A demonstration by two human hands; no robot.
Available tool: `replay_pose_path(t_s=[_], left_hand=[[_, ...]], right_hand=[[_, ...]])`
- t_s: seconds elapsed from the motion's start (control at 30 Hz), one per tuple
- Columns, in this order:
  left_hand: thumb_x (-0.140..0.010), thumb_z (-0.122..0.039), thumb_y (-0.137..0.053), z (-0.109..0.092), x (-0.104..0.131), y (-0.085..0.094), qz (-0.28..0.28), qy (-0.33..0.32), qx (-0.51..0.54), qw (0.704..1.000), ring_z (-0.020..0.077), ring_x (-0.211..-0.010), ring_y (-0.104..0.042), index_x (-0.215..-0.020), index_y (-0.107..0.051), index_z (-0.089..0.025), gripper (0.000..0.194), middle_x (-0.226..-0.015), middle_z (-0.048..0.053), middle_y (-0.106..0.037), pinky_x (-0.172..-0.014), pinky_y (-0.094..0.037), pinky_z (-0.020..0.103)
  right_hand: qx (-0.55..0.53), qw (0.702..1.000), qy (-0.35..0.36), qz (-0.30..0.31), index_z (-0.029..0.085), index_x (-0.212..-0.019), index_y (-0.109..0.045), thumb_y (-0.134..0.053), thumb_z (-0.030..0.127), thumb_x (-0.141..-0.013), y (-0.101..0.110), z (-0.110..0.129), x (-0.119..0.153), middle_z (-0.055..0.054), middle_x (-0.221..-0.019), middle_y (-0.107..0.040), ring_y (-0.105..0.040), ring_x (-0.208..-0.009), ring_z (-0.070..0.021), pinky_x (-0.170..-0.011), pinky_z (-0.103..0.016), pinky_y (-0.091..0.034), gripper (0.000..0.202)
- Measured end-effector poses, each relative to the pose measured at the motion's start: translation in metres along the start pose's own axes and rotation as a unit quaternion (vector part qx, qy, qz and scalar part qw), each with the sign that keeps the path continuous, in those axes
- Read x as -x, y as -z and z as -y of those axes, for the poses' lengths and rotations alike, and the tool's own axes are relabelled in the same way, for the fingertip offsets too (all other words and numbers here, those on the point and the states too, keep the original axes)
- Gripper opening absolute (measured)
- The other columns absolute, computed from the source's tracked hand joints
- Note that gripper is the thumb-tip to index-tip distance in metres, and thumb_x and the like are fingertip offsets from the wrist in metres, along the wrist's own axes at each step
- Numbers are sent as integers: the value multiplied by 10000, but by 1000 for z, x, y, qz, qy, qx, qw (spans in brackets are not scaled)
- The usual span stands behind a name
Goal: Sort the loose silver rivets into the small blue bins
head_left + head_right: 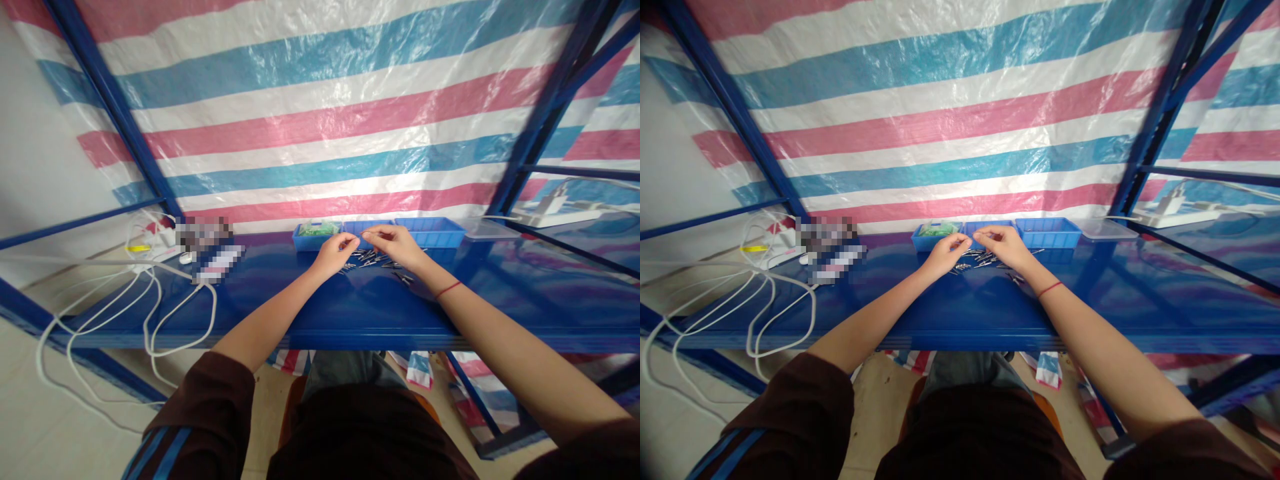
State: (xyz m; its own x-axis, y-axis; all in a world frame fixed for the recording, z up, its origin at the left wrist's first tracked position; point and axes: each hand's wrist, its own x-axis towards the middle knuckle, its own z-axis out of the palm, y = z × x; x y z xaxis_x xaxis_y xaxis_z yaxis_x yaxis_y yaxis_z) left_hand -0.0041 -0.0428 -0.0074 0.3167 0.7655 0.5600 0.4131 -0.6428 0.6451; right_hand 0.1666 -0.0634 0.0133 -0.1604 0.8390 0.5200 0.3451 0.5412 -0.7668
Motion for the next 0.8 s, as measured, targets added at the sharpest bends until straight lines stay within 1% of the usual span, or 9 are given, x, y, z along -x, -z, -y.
replay_pose_path(t_s=[0.1, 0.17, 0.23, 0.3, 0.4, 0.47, 0.53, 0.67, 0.8], left_hand=[[-863, -347, -477, -5, 3, 6, 29, -29, -85, 996, 159, -867, -594, -1014, -598, -177, 257, -948, 53, -650, -813, -458, 294], [-854, -352, -483, -8, 5, 13, 54, -45, -166, 984, 193, -928, -585, -1082, -580, -199, 292, -972, 57, -643, -841, -447, 336], [-843, -318, -480, -10, 6, 20, 87, -43, -235, 967, 226, -990, -566, -1063, -603, -219, 270, -985, 60, -639, -862, -432, 374], [-808, -267, -500, -9, 5, 27, 123, -24, -276, 953, 253, -1029, -545, -1008, -638, -232, 246, -1014, 65, -633, -872, -423, 399], [-737, -269, -566, -6, 3, 36, 176, 4, -286, 942, 279, -1060, -522, -974, -668, -257, 258, -1071, 64, -618, -880, -418, 419], [-704, -310, -610, -2, 2, 41, 207, 19, -274, 939, 274, -1047, -529, -967, -679, -277, 274, -1065, 52, -620, -877, -425, 404], [-692, -323, -633, 3, 1, 44, 239, 15, -251, 938, 241, -986, -559, -950, -692, -274, 269, -1016, 44, -633, -864, -435, 356], [-744, -275, -601, 11, 0, 43, 275, -41, -198, 940, 163, -818, -598, -908, -705, -216, 203, -894, 45, -647, -801, -452, 261], [-807, -253, -546, 13, -1, 37, 280, -57, -221, 932, 157, -814, -599, -950, -684, -175, 213, -913, 56, -643, -792, -447, 256]], right_hand=[[24, 998, -4, -53, 132, -833, -685, -593, 487, -720, 6, -5, -6, -63, -702, -656, -542, -571, -147, -572, -299, -449, 384], [75, 989, -6, -128, 125, -875, -688, -563, 416, -742, 16, -12, -11, -85, -761, -675, -579, -627, -170, -623, -311, -461, 344], [178, 960, -22, -215, 124, -896, -699, -532, 330, -752, 30, -23, -15, -106, -826, -690, -612, -720, -206, -716, -337, -458, 302], [274, 925, -64, -257, 132, -947, -701, -503, 275, -755, 46, -35, -16, -119, -870, -693, -619, -790, -240, -772, -365, -440, 311], [367, 885, -134, -253, 154, -1031, -683, -491, 251, -751, 64, -51, -15, -135, -917, -677, -597, -864, -274, -782, -395, -425, 353], [406, 866, -151, -251, 151, -1073, -665, -503, 259, -743, 69, -56, -13, -157, -956, -654, -567, -916, -291, -792, -411, -412, 383], [423, 857, -142, -258, 151, -1091, -654, -495, 275, -749, 68, -58, -13, -167, -986, -634, -538, -955, -303, -800, -424, -400, 397], [413, 873, -96, -242, 160, -1070, -652, -468, 292, -763, 60, -55, -16, -148, -962, -634, -530, -946, -292, -797, -415, -393, 381], [410, 883, -53, -224, 146, -981, -677, -473, 271, -757, 53, -51, -17, -129, -885, -654, -566, -870, -266, -823, -397, -392, 328]])
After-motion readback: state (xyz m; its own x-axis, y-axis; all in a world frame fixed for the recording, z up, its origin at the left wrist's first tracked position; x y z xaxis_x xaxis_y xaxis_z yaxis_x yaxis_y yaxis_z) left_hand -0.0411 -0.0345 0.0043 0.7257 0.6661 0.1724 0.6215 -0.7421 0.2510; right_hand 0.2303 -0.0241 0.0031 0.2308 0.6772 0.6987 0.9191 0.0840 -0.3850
